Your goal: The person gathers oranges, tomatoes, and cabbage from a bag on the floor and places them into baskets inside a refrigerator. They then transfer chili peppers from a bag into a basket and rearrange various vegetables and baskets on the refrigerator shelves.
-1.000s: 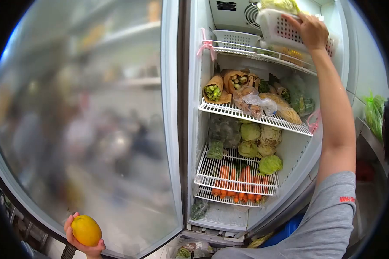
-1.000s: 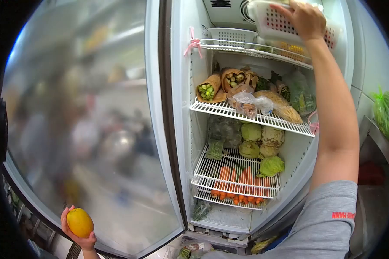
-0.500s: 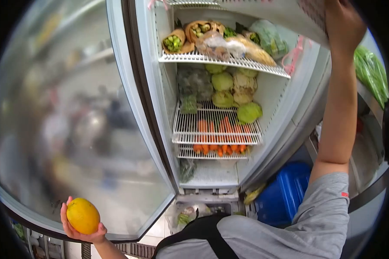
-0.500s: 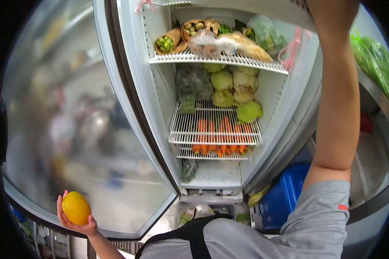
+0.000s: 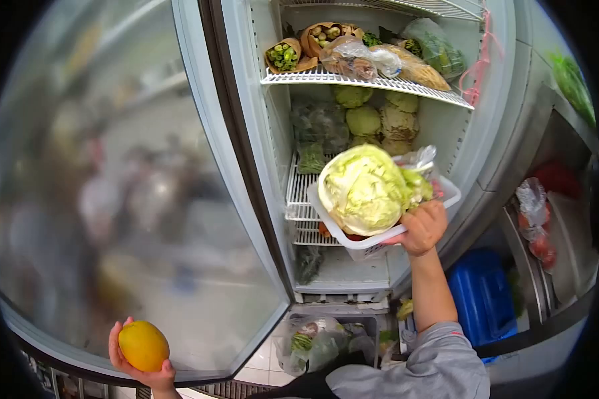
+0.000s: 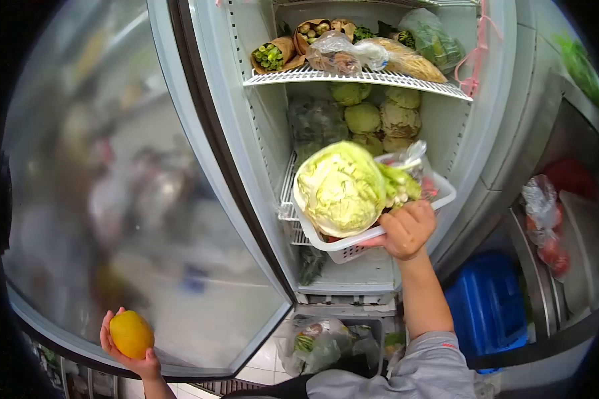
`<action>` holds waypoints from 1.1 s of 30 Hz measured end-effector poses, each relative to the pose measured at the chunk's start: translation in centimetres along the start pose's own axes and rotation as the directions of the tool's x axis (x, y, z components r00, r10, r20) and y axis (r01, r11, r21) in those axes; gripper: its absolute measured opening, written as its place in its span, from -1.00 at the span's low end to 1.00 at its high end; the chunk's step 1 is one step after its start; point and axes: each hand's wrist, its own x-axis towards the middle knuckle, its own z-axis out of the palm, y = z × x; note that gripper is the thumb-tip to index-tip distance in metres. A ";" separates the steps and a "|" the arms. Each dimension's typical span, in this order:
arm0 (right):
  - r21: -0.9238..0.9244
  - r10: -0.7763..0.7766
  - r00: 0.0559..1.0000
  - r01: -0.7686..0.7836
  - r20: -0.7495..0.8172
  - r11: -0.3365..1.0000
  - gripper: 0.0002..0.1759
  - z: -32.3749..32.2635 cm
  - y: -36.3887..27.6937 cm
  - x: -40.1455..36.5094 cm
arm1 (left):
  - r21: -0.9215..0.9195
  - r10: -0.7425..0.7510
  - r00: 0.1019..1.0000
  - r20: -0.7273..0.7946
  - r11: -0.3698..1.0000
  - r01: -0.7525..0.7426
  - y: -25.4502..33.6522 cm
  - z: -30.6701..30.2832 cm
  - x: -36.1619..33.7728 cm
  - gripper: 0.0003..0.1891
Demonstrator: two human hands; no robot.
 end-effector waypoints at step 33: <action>-0.133 0.119 0.884 -0.066 0.452 0.989 -0.46 17.5 47.1 35.1 | 0.485 -0.344 0.890 -0.298 0.749 0.452 15.5 0.7 -1.1 0.02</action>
